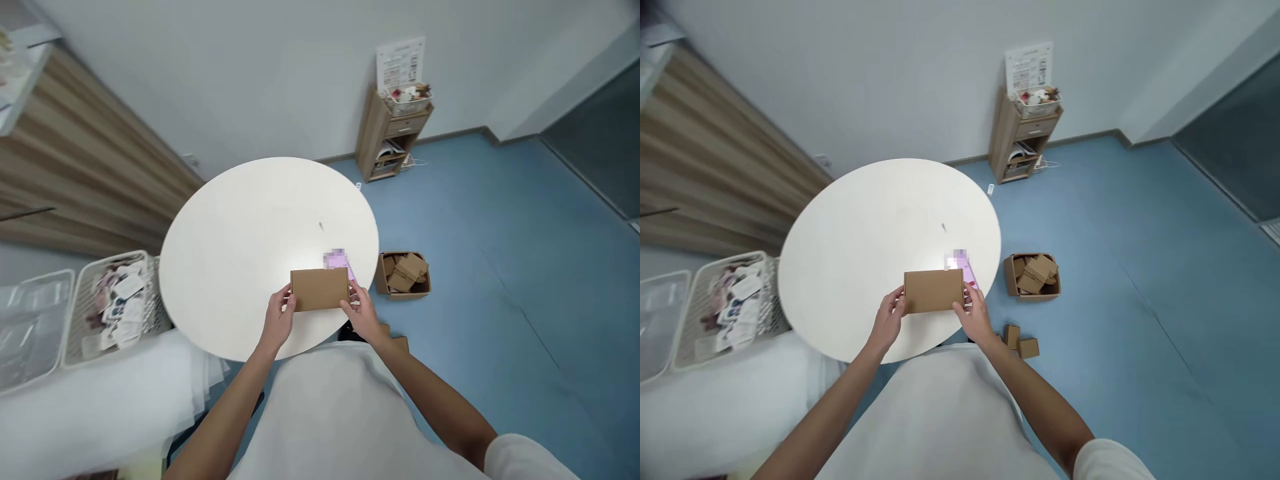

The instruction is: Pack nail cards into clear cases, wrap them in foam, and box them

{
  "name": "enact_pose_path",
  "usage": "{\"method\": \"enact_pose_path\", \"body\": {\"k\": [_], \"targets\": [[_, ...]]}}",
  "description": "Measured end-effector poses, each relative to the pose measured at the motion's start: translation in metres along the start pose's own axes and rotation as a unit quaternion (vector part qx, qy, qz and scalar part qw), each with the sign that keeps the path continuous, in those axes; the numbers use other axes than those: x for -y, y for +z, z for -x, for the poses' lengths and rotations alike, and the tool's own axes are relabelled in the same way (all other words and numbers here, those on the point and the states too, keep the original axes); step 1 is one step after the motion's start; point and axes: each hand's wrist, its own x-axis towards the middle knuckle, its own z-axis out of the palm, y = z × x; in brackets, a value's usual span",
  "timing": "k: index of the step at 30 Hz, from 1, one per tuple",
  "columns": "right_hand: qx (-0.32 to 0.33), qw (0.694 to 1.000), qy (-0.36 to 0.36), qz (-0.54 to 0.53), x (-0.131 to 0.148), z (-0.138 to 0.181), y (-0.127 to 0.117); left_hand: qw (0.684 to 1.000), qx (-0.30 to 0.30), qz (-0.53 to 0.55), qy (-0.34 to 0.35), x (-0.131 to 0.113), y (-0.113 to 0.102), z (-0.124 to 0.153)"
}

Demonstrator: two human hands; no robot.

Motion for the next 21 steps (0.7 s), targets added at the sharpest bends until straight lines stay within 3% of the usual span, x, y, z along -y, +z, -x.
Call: {"method": "enact_pose_path", "body": {"k": [5, 10, 13, 17, 21], "targets": [[-0.168, 0.985, 0.019, 0.026, -0.029, 0.01, -0.104, 0.98, 0.154, -0.073, 0.101, -0.077, 0.101, -0.019], [-0.275, 0.954, 0.097, 0.067, -0.078, 0.014, -0.19, 0.932, 0.288, -0.136, 0.172, -0.123, 0.219, -0.047], [-0.329, 0.934, 0.116, 0.081, -0.098, 0.013, -0.229, 0.909, 0.333, -0.147, 0.201, -0.147, 0.274, -0.059], [-0.388, 0.911, 0.099, 0.103, -0.11, 0.008, -0.257, 0.888, 0.366, -0.145, 0.236, -0.171, 0.317, -0.067], [-0.401, 0.895, 0.105, 0.166, -0.118, 0.01, -0.251, 0.861, 0.365, -0.19, 0.299, -0.165, 0.318, -0.068]]}}
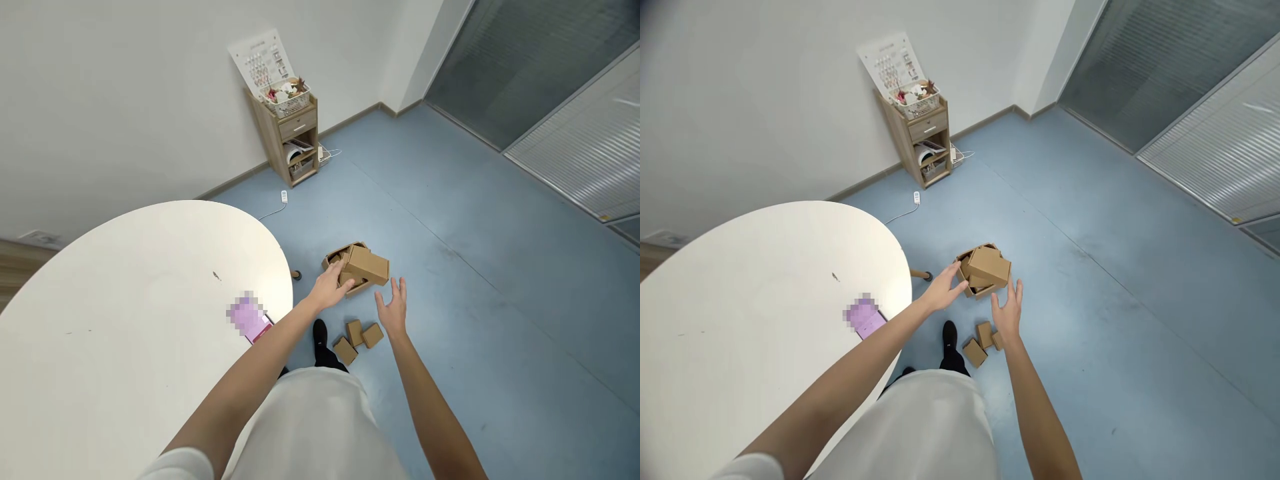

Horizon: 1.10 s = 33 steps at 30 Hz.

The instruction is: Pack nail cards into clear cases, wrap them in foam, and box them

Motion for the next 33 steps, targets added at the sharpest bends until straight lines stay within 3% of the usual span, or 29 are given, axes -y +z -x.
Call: {"method": "enact_pose_path", "body": {"k": [4, 10, 16, 22, 26, 33], "targets": [[0.057, 0.998, -0.002, 0.005, -0.003, 0.027, 0.017, 0.998, 0.005, -0.061, -0.028, 0.023, -0.008, 0.043], [0.095, 0.994, -0.05, -0.022, 0.013, 0.05, 0.046, 0.996, -0.049, -0.064, -0.042, 0.045, -0.041, 0.128], [0.126, 0.983, -0.128, -0.041, 0.059, 0.066, 0.076, 0.982, -0.164, -0.036, -0.091, 0.058, -0.072, 0.215], [0.143, 0.959, -0.238, -0.057, 0.115, 0.13, 0.113, 0.947, -0.27, 0.042, -0.171, 0.088, -0.084, 0.332], [0.212, 0.919, -0.322, -0.085, 0.156, 0.193, 0.144, 0.896, -0.364, 0.119, -0.224, 0.119, -0.083, 0.41], [0.482, 0.79, -0.378, -0.018, 0.224, 0.296, 0.186, 0.795, -0.477, 0.234, -0.293, 0.158, -0.064, 0.514]]}}
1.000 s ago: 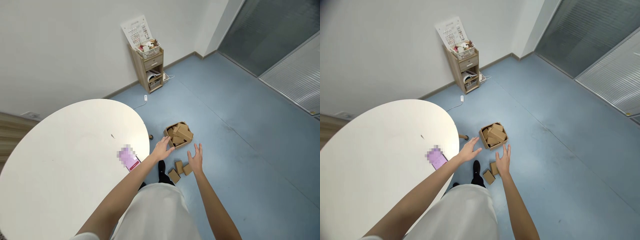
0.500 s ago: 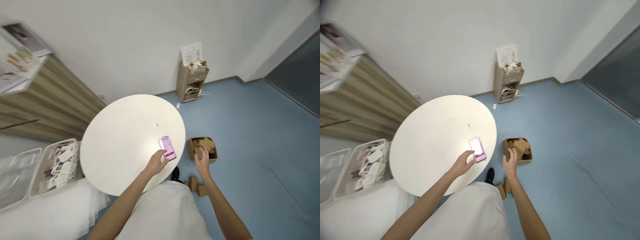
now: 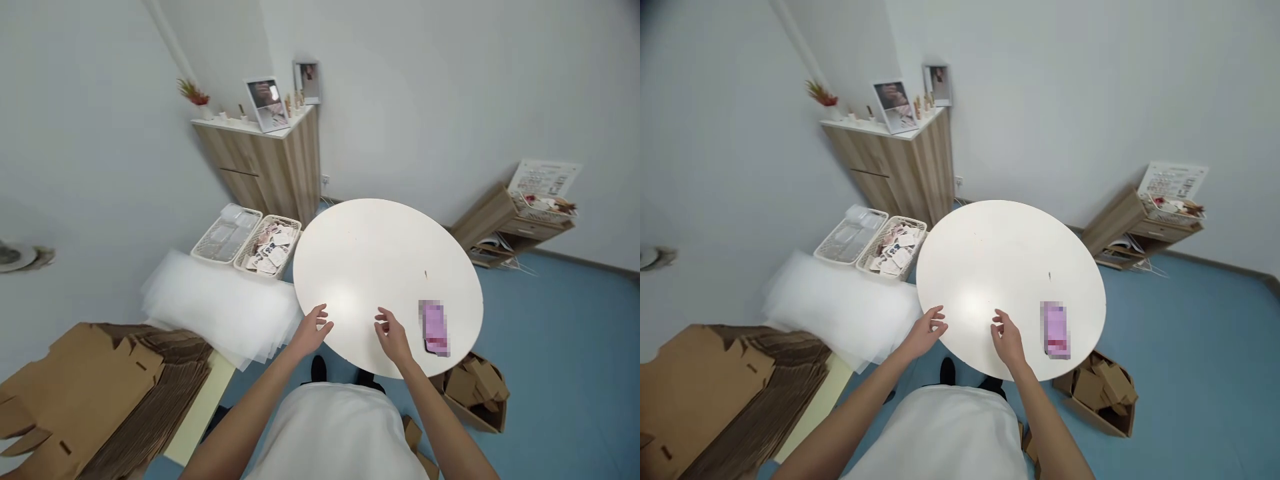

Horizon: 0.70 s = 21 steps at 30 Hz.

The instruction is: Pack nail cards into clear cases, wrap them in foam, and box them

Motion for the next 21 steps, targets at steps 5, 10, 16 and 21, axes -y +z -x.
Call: {"method": "enact_pose_path", "body": {"k": [5, 10, 16, 21], "targets": [[0.16, 0.982, -0.09, 0.038, 0.041, -0.025, 0.031, 0.997, -0.058, 0.027, -0.04, 0.011, -0.031, 0.018], [0.264, 0.951, -0.146, 0.072, 0.053, -0.05, 0.052, 0.994, -0.077, 0.027, -0.066, 0.005, -0.046, 0.027], [0.325, 0.928, -0.152, 0.104, 0.058, -0.086, 0.075, 0.986, -0.13, 0.02, -0.1, 0.015, -0.062, 0.026], [0.353, 0.916, -0.168, 0.092, 0.083, -0.114, 0.09, 0.976, -0.172, 0.044, -0.127, 0.027, -0.072, 0.012]]}}
